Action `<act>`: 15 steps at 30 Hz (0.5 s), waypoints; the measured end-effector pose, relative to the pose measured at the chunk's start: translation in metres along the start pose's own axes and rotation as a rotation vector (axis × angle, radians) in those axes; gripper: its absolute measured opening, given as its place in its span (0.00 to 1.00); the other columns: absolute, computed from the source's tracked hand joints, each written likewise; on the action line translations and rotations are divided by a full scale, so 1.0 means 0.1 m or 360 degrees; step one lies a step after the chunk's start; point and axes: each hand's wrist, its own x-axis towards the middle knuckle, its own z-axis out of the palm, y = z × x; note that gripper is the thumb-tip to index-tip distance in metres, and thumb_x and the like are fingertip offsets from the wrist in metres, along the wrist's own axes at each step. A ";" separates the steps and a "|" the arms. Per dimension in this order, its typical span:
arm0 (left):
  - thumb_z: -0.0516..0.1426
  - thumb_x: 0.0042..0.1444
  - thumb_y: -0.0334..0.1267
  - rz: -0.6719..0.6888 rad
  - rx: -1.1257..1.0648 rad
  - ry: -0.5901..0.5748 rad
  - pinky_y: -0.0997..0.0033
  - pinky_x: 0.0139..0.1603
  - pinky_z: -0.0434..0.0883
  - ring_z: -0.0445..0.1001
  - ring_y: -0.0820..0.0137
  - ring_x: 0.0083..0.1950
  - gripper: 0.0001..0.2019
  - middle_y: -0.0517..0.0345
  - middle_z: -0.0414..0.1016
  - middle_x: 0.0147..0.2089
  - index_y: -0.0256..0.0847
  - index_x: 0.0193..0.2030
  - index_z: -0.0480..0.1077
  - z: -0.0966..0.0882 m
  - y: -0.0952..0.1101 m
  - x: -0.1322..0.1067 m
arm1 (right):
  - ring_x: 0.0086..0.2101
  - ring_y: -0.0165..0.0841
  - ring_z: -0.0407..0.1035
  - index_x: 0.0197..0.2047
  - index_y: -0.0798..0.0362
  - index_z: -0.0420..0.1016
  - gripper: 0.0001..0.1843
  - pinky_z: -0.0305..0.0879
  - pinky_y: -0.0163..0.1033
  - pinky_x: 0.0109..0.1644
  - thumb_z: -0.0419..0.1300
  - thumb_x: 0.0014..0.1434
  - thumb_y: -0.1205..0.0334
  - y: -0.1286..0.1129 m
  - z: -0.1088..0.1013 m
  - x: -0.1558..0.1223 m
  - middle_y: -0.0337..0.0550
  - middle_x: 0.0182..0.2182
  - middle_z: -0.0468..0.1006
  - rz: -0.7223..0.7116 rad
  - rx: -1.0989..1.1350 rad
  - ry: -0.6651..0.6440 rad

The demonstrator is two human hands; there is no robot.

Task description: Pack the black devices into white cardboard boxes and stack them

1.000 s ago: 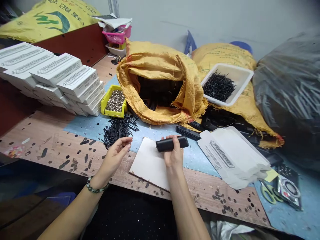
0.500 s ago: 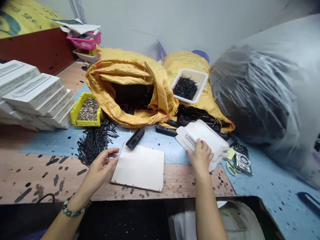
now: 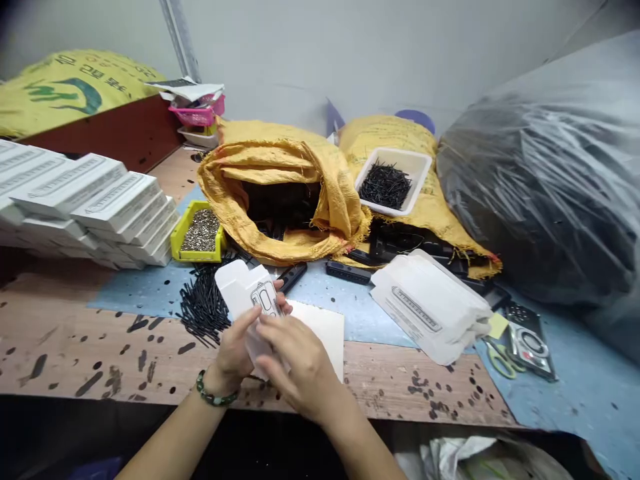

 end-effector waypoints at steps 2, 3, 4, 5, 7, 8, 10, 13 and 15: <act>0.63 0.48 0.49 -0.0080 0.0154 -0.0107 0.61 0.56 0.64 0.70 0.60 0.50 0.20 0.53 0.73 0.43 0.43 0.46 0.74 -0.07 0.13 -0.06 | 0.57 0.42 0.62 0.63 0.45 0.61 0.31 0.59 0.55 0.61 0.56 0.57 0.71 -0.08 0.02 0.12 0.46 0.57 0.69 -0.0003 0.0061 0.0079; 0.64 0.46 0.47 -0.0126 0.0254 -0.0174 0.62 0.56 0.64 0.69 0.60 0.50 0.20 0.53 0.73 0.43 0.43 0.46 0.74 -0.11 0.20 -0.09 | 0.56 0.42 0.63 0.62 0.45 0.62 0.30 0.55 0.57 0.63 0.56 0.57 0.71 -0.09 0.00 0.17 0.46 0.56 0.70 0.0009 0.0076 0.0111; 0.66 0.45 0.46 -0.0157 0.0330 -0.0229 0.63 0.56 0.64 0.69 0.60 0.50 0.22 0.54 0.73 0.44 0.44 0.47 0.74 -0.14 0.25 -0.12 | 0.53 0.41 0.65 0.60 0.46 0.65 0.28 0.50 0.59 0.65 0.56 0.57 0.70 -0.09 -0.03 0.21 0.45 0.52 0.72 0.0029 0.0089 0.0112; 0.66 0.44 0.47 -0.0168 0.0371 -0.0262 0.64 0.55 0.64 0.69 0.61 0.50 0.24 0.54 0.73 0.45 0.44 0.49 0.73 -0.16 0.29 -0.15 | 0.49 0.40 0.68 0.56 0.47 0.68 0.24 0.46 0.60 0.66 0.58 0.56 0.69 -0.08 -0.06 0.24 0.44 0.47 0.75 0.0053 0.0119 0.0091; 0.67 0.42 0.49 -0.0173 0.0398 -0.0281 0.67 0.51 0.66 0.70 0.63 0.47 0.26 0.54 0.74 0.43 0.42 0.49 0.73 -0.19 0.34 -0.19 | 0.39 0.35 0.70 0.46 0.48 0.73 0.14 0.42 0.60 0.67 0.60 0.55 0.65 -0.04 -0.09 0.28 0.39 0.38 0.75 0.0148 0.0291 0.0036; 0.67 0.41 0.49 -0.0197 0.0400 -0.0285 0.70 0.47 0.67 0.71 0.65 0.43 0.26 0.55 0.74 0.40 0.41 0.47 0.73 -0.19 0.35 -0.20 | 0.36 0.33 0.70 0.43 0.49 0.74 0.10 0.43 0.58 0.66 0.59 0.56 0.63 -0.01 -0.08 0.30 0.38 0.34 0.75 0.0215 0.0449 0.0046; 0.69 0.37 0.50 -0.0345 0.0344 -0.0338 0.74 0.35 0.67 0.70 0.69 0.33 0.25 0.56 0.73 0.32 0.39 0.41 0.74 -0.19 0.34 -0.22 | 0.34 0.31 0.71 0.43 0.48 0.73 0.09 0.53 0.53 0.63 0.57 0.60 0.59 0.07 -0.06 0.32 0.36 0.32 0.75 0.0357 0.0840 0.0169; 0.67 0.35 0.56 -0.0700 0.0105 -0.0577 0.76 0.25 0.63 0.68 0.72 0.24 0.27 0.55 0.72 0.26 0.37 0.38 0.74 -0.18 0.31 -0.27 | 0.40 0.33 0.72 0.50 0.48 0.73 0.18 0.68 0.46 0.52 0.61 0.57 0.53 0.15 -0.01 0.36 0.41 0.39 0.78 0.0527 0.1281 0.0084; 0.65 0.35 0.61 -0.0882 -0.0017 -0.0740 0.75 0.24 0.64 0.69 0.71 0.23 0.31 0.52 0.72 0.26 0.34 0.37 0.74 -0.18 0.30 -0.28 | 0.45 0.38 0.72 0.49 0.51 0.76 0.23 0.70 0.47 0.48 0.63 0.53 0.49 0.17 0.03 0.37 0.47 0.47 0.76 0.0554 0.1390 -0.0354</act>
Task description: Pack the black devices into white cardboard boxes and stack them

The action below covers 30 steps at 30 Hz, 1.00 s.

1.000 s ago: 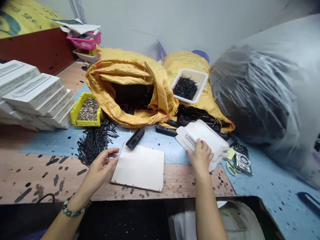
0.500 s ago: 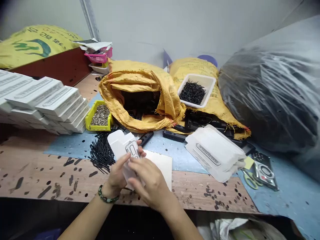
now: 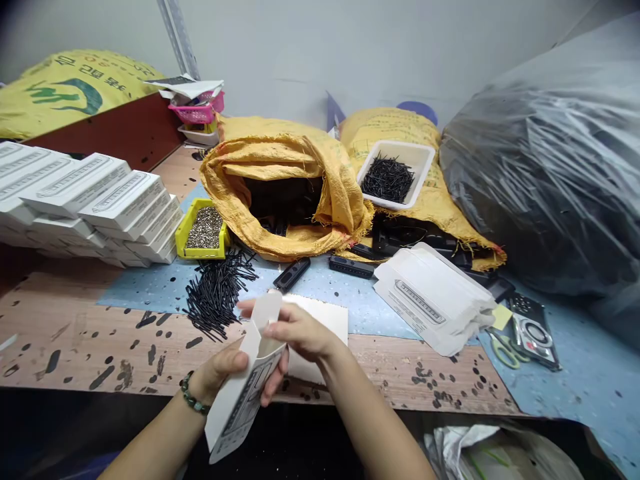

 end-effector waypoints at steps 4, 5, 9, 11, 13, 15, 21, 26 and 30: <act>0.60 0.41 0.63 0.0112 0.0455 0.0345 0.68 0.32 0.69 0.74 0.63 0.31 0.33 0.48 0.75 0.32 0.35 0.44 0.71 -0.03 0.03 -0.02 | 0.45 0.39 0.73 0.46 0.52 0.78 0.19 0.71 0.47 0.47 0.57 0.59 0.50 0.12 0.07 0.02 0.48 0.49 0.76 0.0090 -0.0085 0.0092; 0.62 0.42 0.59 0.0261 0.0743 0.0604 0.66 0.36 0.71 0.75 0.62 0.36 0.33 0.48 0.75 0.37 0.38 0.49 0.68 -0.04 0.04 -0.02 | 0.44 0.38 0.73 0.48 0.52 0.77 0.18 0.71 0.45 0.46 0.56 0.60 0.51 0.16 0.08 0.02 0.47 0.47 0.77 0.0079 -0.0114 0.0309; 0.65 0.44 0.38 0.0898 0.1927 0.1212 0.62 0.50 0.69 0.71 0.62 0.49 0.34 0.52 0.68 0.52 0.47 0.57 0.56 -0.08 0.04 0.00 | 0.43 0.37 0.71 0.47 0.53 0.76 0.21 0.69 0.43 0.49 0.53 0.63 0.47 0.30 0.14 0.04 0.47 0.43 0.75 -0.0060 -0.0397 0.0841; 0.60 0.46 0.32 0.1061 0.2264 0.1186 0.64 0.46 0.70 0.71 0.66 0.45 0.24 0.56 0.68 0.45 0.45 0.51 0.59 -0.10 0.02 0.02 | 0.48 0.38 0.68 0.51 0.50 0.75 0.25 0.65 0.45 0.55 0.47 0.65 0.44 0.26 0.17 0.02 0.48 0.47 0.72 -0.0158 -0.0499 0.0688; 0.58 0.45 0.30 0.1159 0.2450 0.1184 0.67 0.40 0.71 0.70 0.67 0.40 0.22 0.58 0.66 0.39 0.44 0.48 0.59 -0.13 0.02 0.04 | 0.52 0.38 0.66 0.56 0.47 0.72 0.25 0.62 0.45 0.58 0.44 0.67 0.45 0.17 0.18 0.00 0.47 0.50 0.71 -0.0203 -0.0551 0.0460; 0.58 0.45 0.29 0.1298 0.2534 0.1202 0.68 0.39 0.72 0.70 0.67 0.41 0.24 0.57 0.66 0.40 0.43 0.50 0.57 -0.16 0.03 0.05 | 0.52 0.37 0.66 0.55 0.45 0.72 0.19 0.62 0.44 0.58 0.51 0.65 0.51 0.09 0.19 -0.02 0.45 0.50 0.72 -0.0209 -0.0604 0.0393; 0.59 0.47 0.27 0.1700 0.2525 0.1183 0.65 0.48 0.72 0.68 0.65 0.51 0.29 0.49 0.62 0.50 0.42 0.54 0.51 -0.20 0.11 0.08 | 0.48 0.36 0.71 0.39 0.47 0.76 0.04 0.68 0.45 0.53 0.61 0.60 0.64 0.12 0.28 0.01 0.42 0.45 0.78 -0.0314 -0.0425 0.0674; 0.60 0.51 0.33 0.1571 0.2308 0.1316 0.65 0.45 0.73 0.70 0.67 0.48 0.22 0.51 0.62 0.49 0.43 0.49 0.53 -0.20 0.10 0.12 | 0.52 0.36 0.67 0.42 0.45 0.77 0.10 0.63 0.49 0.58 0.60 0.59 0.69 0.22 0.38 0.03 0.42 0.47 0.77 -0.0525 -0.0597 0.0650; 0.64 0.49 0.40 0.1391 0.2343 0.1361 0.54 0.52 0.72 0.68 0.60 0.54 0.37 0.44 0.59 0.57 0.45 0.60 0.48 -0.22 0.16 0.00 | 0.47 0.36 0.70 0.37 0.49 0.77 0.05 0.67 0.46 0.53 0.62 0.57 0.67 0.19 0.15 0.13 0.43 0.42 0.78 -0.0460 -0.0486 0.0890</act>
